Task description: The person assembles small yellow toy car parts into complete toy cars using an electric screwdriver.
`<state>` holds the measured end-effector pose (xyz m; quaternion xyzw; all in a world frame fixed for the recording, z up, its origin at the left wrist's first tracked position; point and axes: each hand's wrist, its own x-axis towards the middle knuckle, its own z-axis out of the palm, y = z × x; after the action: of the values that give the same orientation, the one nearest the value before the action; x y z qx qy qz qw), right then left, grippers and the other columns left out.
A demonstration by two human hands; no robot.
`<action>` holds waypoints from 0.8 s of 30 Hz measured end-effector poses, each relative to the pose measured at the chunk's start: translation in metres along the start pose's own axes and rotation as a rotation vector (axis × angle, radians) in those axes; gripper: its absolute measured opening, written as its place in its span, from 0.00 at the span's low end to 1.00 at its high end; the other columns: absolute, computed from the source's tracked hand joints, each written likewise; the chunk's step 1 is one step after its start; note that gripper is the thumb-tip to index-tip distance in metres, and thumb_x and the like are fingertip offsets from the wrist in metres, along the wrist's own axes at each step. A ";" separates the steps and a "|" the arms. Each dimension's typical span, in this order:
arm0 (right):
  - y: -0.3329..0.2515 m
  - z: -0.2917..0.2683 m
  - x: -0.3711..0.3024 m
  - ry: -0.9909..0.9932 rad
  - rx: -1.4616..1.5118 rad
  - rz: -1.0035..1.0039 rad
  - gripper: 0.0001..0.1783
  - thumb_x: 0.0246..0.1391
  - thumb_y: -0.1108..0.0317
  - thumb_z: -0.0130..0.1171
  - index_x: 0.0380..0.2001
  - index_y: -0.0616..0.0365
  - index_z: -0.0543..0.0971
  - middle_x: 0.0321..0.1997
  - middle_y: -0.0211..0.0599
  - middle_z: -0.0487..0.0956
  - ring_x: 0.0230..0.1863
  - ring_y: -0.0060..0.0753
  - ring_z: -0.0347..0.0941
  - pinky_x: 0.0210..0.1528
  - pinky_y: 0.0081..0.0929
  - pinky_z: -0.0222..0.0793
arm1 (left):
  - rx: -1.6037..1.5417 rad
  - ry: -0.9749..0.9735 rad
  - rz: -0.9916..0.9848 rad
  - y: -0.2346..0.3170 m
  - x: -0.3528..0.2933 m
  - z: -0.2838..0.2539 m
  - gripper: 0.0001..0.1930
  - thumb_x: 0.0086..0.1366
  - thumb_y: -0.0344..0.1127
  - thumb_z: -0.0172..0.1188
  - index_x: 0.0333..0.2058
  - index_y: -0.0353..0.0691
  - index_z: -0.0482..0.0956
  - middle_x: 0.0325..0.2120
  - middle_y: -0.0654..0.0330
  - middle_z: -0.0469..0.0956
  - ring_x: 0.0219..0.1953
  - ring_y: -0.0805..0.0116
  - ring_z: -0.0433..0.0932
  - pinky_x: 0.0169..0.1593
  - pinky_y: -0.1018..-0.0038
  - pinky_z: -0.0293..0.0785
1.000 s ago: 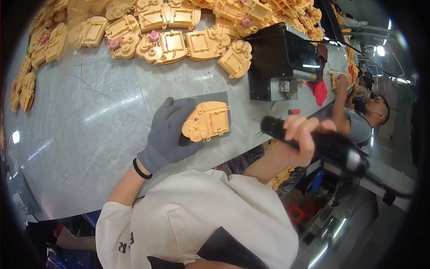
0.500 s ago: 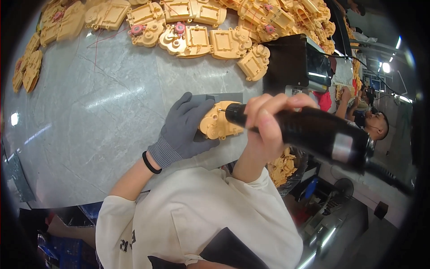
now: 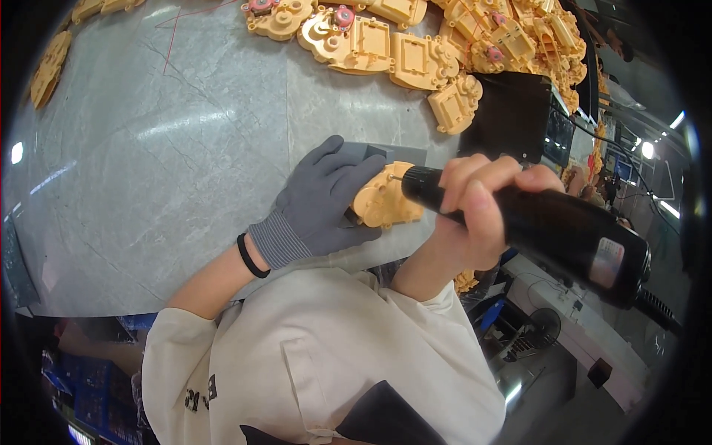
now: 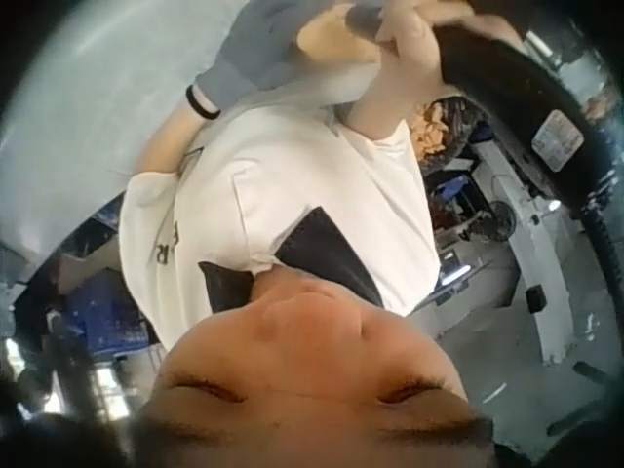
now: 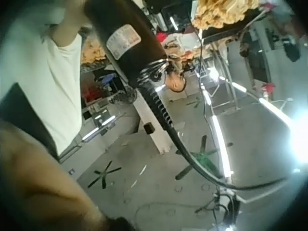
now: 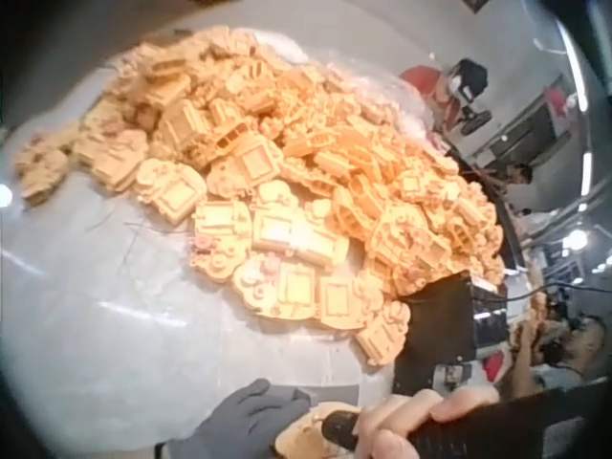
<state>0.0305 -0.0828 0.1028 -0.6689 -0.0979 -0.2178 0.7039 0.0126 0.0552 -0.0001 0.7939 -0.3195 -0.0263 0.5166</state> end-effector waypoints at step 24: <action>-0.024 -0.118 -0.043 0.515 0.213 -0.069 0.15 0.49 0.70 0.50 0.42 0.58 0.67 0.21 0.26 0.58 0.23 0.22 0.55 0.35 0.24 0.55 | -0.173 1.569 -0.851 0.053 -0.357 -0.115 0.21 0.65 0.39 0.46 0.51 0.30 0.65 0.39 0.53 0.73 0.43 0.68 0.74 0.42 0.77 0.73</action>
<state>-0.0364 -0.1918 0.0957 -0.5099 0.0393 -0.3929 0.7643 -0.2535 0.3248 -0.0056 0.5931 0.4499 0.3108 0.5909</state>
